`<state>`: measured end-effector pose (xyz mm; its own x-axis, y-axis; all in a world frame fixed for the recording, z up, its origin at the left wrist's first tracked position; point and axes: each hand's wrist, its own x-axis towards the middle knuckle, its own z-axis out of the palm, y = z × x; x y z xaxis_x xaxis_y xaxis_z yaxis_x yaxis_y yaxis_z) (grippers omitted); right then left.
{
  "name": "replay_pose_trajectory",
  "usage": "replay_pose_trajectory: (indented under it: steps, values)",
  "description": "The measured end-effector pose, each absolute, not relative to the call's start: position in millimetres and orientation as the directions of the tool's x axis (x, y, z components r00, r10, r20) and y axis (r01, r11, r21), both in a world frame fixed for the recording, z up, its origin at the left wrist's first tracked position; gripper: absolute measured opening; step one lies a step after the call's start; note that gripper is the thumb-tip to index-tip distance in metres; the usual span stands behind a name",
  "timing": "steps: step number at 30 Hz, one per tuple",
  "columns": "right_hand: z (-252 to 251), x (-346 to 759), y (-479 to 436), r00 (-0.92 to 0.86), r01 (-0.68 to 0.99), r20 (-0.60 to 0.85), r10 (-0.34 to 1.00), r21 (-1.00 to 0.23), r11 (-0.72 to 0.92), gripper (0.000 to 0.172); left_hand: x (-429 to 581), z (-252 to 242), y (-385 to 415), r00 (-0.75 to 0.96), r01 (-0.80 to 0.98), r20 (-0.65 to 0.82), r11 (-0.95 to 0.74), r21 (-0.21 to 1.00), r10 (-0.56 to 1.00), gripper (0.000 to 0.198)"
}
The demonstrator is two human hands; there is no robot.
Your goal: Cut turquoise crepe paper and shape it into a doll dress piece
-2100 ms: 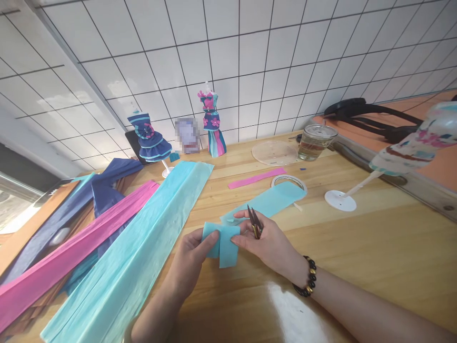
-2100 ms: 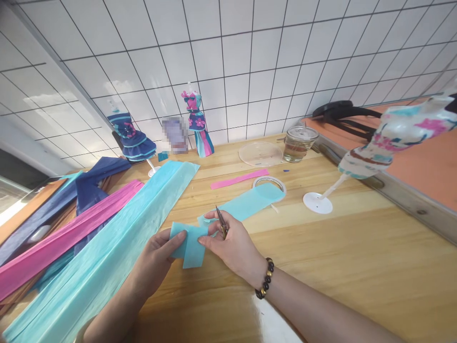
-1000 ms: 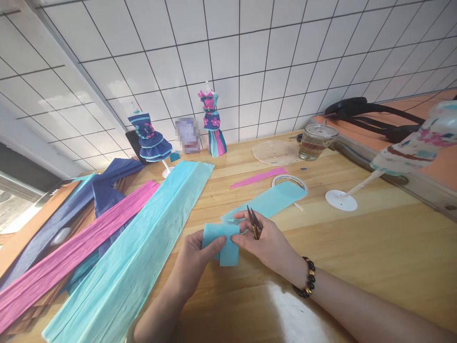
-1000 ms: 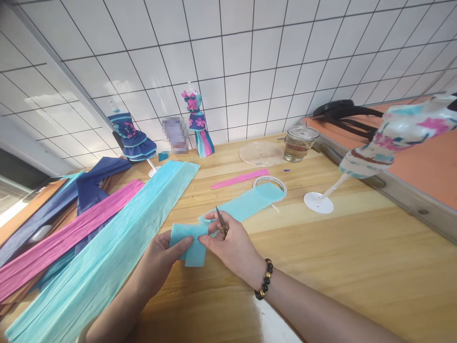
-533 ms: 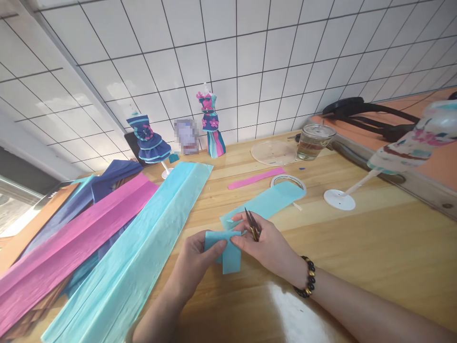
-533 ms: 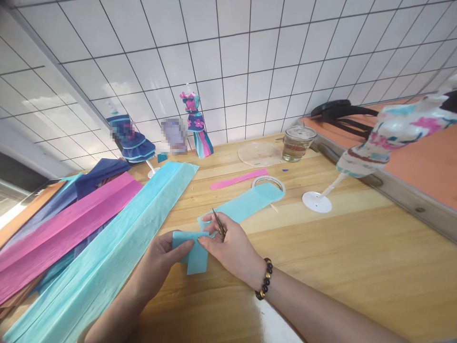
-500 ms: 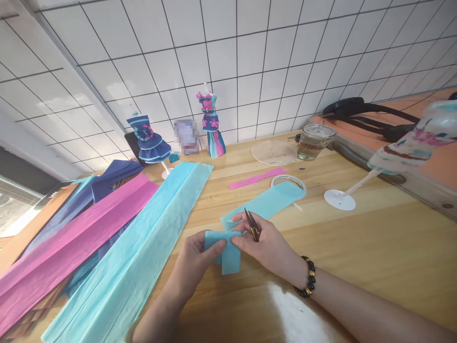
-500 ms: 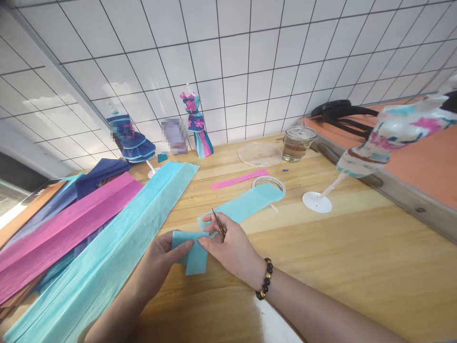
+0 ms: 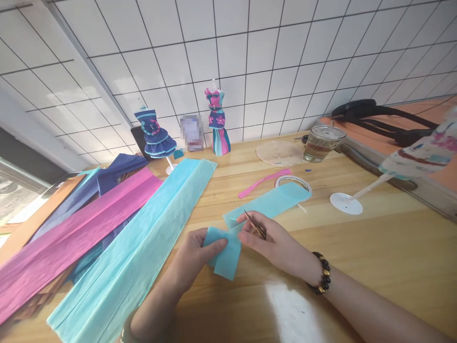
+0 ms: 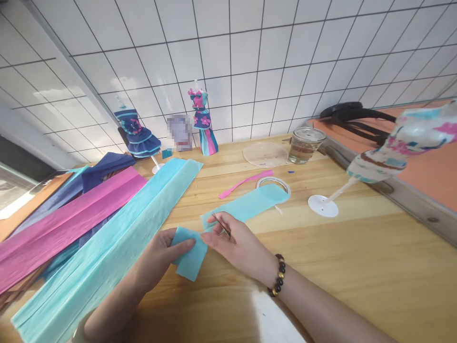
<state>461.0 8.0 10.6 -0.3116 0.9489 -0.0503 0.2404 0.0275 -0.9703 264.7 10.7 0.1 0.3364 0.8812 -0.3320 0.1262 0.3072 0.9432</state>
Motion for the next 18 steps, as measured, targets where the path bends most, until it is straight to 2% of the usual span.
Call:
replay_pose_trajectory:
  steps: [3,7,15,18]
  values:
    - [17.8,473.0,9.8,-0.39,0.395,-0.021,0.921,-0.907,0.146,0.025,262.4,0.4,11.5,0.36,0.168,-0.349,0.307,0.937,0.865,0.029]
    - [21.3,482.3,13.7,-0.433,0.517,-0.065,0.899,-0.835,0.189,0.026,259.7,1.5,11.5,0.39,0.188,-0.361,0.31,0.932,0.847,0.029]
    - [24.7,485.9,17.1,-0.555,0.417,-0.071,0.829,-0.886,0.204,0.02,256.8,-1.6,12.3,0.439,0.232,-0.348,0.27,0.935,0.828,0.026]
    - [27.2,485.6,17.0,-0.614,0.416,-0.077,0.785,-0.878,0.239,0.025,255.9,-3.4,12.4,0.451,0.234,-0.34,0.258,0.937,0.825,0.026]
